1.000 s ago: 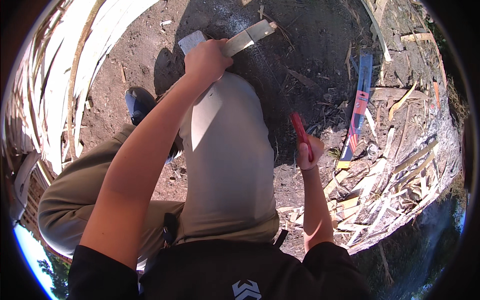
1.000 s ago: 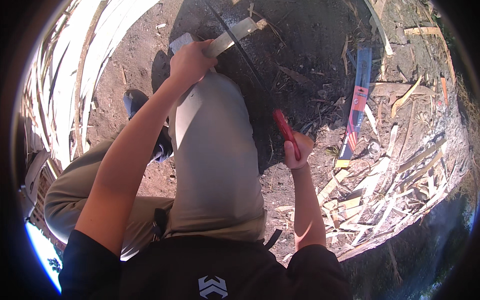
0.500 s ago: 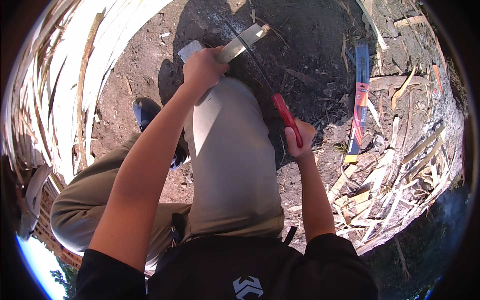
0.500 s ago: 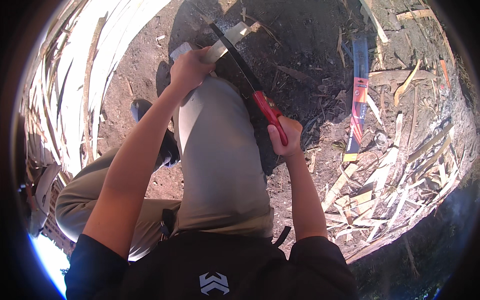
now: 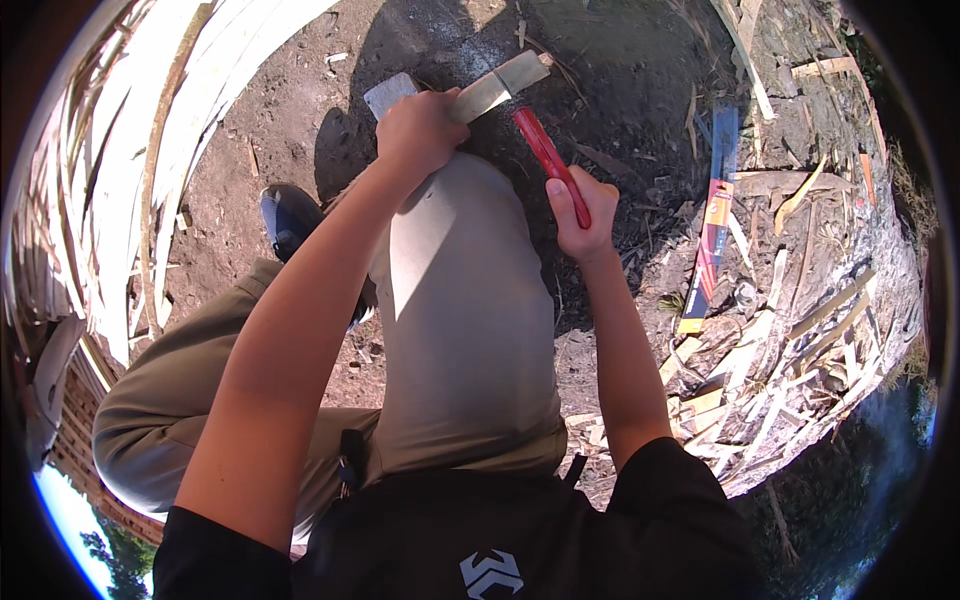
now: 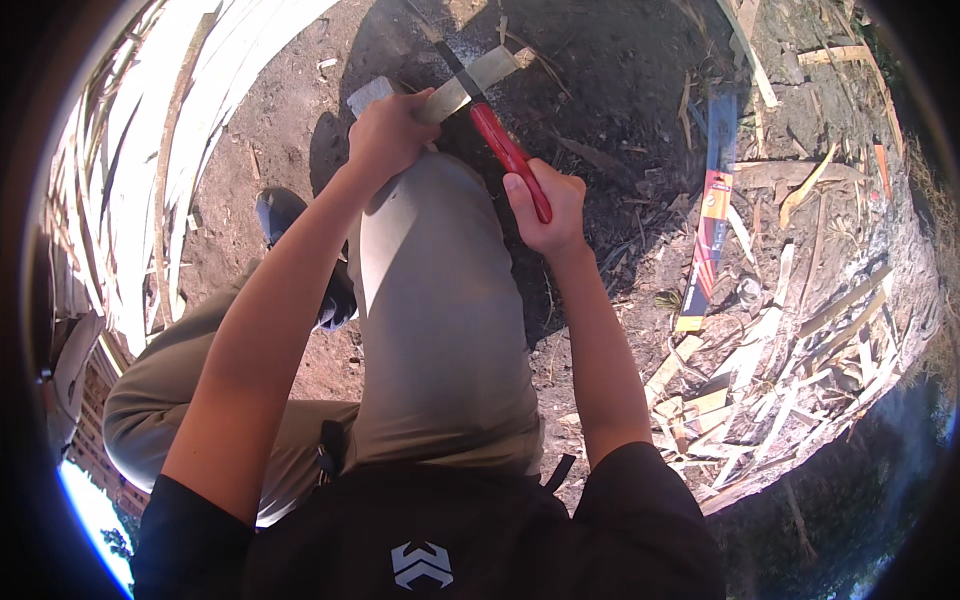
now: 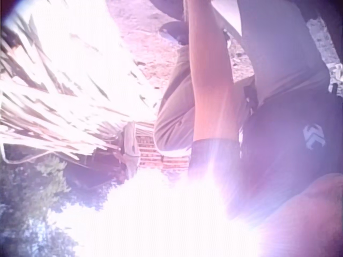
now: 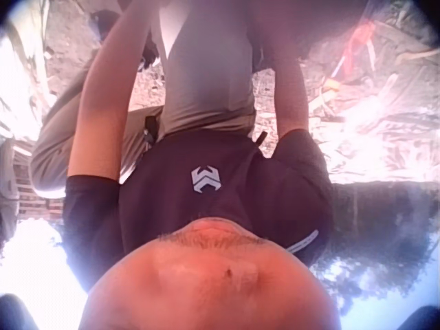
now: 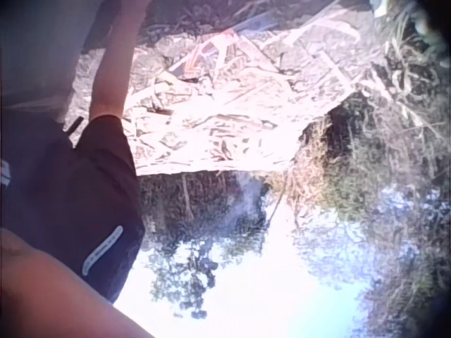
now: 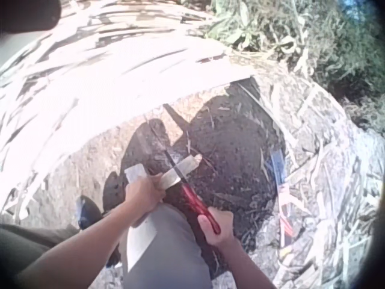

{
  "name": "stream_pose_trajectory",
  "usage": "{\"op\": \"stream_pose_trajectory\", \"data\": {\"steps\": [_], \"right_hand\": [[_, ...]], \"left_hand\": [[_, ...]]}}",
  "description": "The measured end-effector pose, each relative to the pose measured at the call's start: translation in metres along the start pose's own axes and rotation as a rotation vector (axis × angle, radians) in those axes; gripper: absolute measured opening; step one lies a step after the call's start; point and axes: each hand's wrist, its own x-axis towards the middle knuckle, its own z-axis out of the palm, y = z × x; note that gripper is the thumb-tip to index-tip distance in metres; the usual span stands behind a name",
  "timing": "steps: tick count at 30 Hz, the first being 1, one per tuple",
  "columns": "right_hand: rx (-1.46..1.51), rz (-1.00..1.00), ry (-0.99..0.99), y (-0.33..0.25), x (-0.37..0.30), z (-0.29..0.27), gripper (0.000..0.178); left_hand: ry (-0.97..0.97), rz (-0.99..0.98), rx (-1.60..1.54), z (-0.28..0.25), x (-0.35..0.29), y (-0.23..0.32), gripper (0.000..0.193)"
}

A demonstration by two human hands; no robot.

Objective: The person saws a wooden plank with a hand saw while kneeling on the ground and then moves pieces of wood in a pile.

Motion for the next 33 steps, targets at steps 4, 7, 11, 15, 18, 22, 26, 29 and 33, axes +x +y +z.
{"op": "stream_pose_trajectory", "data": {"steps": [4, 7, 11, 15, 18, 22, 26, 29, 33], "right_hand": [[-0.075, -0.002, 0.014, 0.006, -0.041, -0.020, 0.035], [-0.116, 0.054, -0.019, 0.017, -0.117, -0.058, 0.043], [-0.121, 0.080, -0.022, 0.010, -0.142, -0.076, 0.044], [-0.093, 0.035, 0.017, 0.018, -0.111, -0.051, 0.042], [-0.091, 0.014, 0.004, 0.005, -0.038, -0.012, 0.033], [-0.011, 0.048, -0.029, 0.008, -0.022, -0.012, 0.027], [-0.097, -0.008, 0.047, 0.022, -0.091, -0.028, 0.039], [-0.127, 0.042, 0.014, 0.019, -0.145, -0.056, 0.041], [-0.119, 0.034, 0.015, 0.021, -0.142, -0.072, 0.045]], "left_hand": [[0.000, 0.008, 0.013, -0.002, -0.002, 0.002, 0.060], [-0.002, 0.004, 0.007, -0.002, -0.002, 0.001, 0.060], [0.012, -0.001, 0.018, 0.001, 0.000, 0.002, 0.060], [0.032, -0.007, 0.022, 0.003, -0.001, 0.005, 0.060], [0.031, -0.008, 0.019, 0.003, -0.001, 0.003, 0.060], [0.006, -0.015, -0.006, 0.000, 0.001, 0.004, 0.060], [0.015, -0.006, -0.003, -0.001, -0.002, 0.001, 0.061], [-0.068, -0.037, -0.080, -0.003, -0.001, 0.002, 0.062], [0.014, -0.014, -0.030, 0.003, 0.001, 0.001, 0.060]]}}
